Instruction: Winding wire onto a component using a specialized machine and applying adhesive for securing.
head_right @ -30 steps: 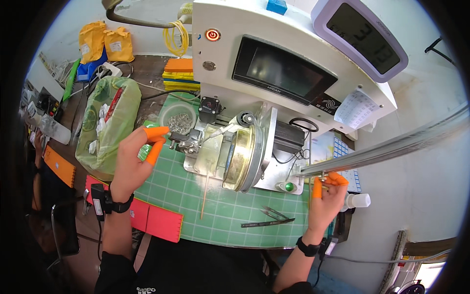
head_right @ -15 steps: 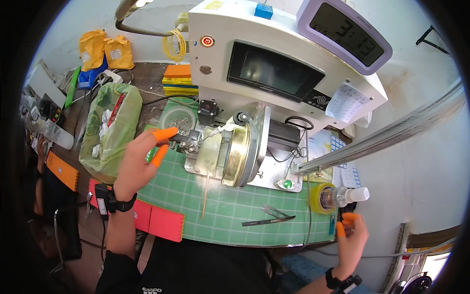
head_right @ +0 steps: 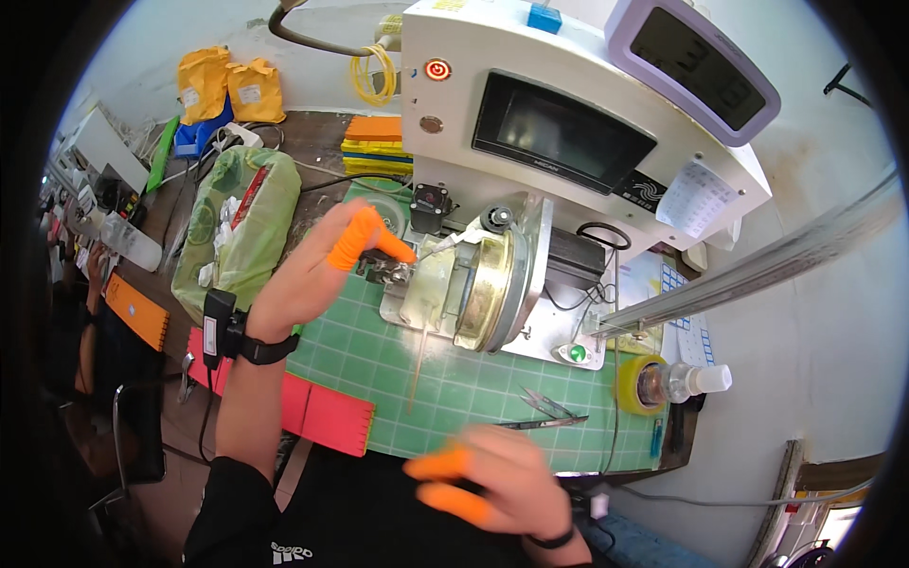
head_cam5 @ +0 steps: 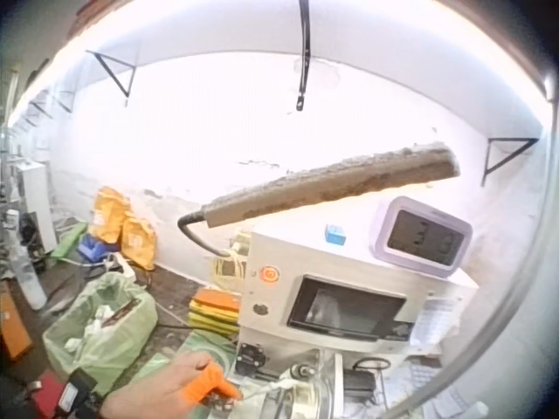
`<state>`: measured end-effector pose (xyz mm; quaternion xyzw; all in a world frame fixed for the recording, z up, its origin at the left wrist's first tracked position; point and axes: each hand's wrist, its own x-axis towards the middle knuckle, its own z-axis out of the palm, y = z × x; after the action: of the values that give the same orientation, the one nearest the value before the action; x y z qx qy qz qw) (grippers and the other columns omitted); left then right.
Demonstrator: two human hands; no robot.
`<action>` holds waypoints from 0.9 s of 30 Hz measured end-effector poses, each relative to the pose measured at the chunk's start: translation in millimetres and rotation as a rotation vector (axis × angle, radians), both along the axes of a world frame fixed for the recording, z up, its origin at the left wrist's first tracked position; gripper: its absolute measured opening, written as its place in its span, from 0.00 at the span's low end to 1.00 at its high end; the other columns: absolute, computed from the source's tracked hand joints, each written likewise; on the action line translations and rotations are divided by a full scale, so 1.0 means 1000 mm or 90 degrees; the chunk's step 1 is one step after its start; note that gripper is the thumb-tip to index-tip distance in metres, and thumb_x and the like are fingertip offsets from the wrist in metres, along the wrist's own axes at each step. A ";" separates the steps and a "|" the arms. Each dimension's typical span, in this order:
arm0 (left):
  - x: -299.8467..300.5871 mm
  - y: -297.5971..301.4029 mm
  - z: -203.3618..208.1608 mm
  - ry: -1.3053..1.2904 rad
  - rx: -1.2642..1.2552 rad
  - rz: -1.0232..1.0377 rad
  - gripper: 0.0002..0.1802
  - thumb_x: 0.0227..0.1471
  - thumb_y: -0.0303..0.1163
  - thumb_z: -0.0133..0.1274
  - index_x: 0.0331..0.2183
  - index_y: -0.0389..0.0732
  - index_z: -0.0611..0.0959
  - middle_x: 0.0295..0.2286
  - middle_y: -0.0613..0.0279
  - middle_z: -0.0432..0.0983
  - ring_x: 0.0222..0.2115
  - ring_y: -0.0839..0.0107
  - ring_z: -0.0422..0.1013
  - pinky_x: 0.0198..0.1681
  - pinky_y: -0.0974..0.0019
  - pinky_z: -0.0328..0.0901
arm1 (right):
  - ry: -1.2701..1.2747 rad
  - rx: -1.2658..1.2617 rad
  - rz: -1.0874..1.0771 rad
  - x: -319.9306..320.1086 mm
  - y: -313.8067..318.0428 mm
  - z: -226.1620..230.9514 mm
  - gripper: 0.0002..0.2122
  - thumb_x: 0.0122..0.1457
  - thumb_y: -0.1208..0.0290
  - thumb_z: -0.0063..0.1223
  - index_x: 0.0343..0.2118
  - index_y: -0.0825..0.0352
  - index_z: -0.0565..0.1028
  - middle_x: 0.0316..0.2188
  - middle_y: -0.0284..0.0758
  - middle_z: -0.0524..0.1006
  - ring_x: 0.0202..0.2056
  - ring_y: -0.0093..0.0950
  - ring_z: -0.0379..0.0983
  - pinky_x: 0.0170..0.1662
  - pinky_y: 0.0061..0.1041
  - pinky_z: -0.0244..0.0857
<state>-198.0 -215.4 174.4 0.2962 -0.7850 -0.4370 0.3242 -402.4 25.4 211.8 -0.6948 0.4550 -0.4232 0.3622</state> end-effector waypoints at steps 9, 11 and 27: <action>0.002 -0.001 -0.013 0.007 -0.034 0.006 0.32 0.77 0.50 0.32 0.52 0.39 0.86 0.38 0.57 0.69 0.44 0.60 0.67 0.56 0.62 0.61 | -0.471 0.188 -0.224 0.076 -0.086 -0.097 0.23 0.73 0.71 0.54 0.67 0.65 0.63 0.44 0.29 0.71 0.36 0.18 0.69 0.39 0.21 0.65; 0.004 -0.002 -0.012 -0.006 -0.067 0.000 0.31 0.77 0.49 0.32 0.53 0.39 0.85 0.38 0.57 0.69 0.44 0.59 0.67 0.55 0.61 0.62 | -0.492 0.162 -0.262 0.076 -0.100 -0.108 0.23 0.73 0.71 0.53 0.67 0.66 0.62 0.45 0.30 0.70 0.37 0.19 0.69 0.41 0.20 0.65; 0.020 0.000 0.000 -0.054 -0.126 -0.046 0.24 0.77 0.41 0.36 0.60 0.37 0.77 0.42 0.55 0.72 0.48 0.54 0.67 0.59 0.58 0.60 | -0.574 0.008 -0.376 0.086 -0.140 -0.120 0.06 0.76 0.72 0.48 0.51 0.61 0.70 0.43 0.26 0.71 0.35 0.16 0.63 0.41 0.22 0.62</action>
<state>-178.0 -215.8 174.1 0.2526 -0.8475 -0.3557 0.3022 -316.1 -114.5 91.4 -0.2842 0.4328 -0.7609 0.3911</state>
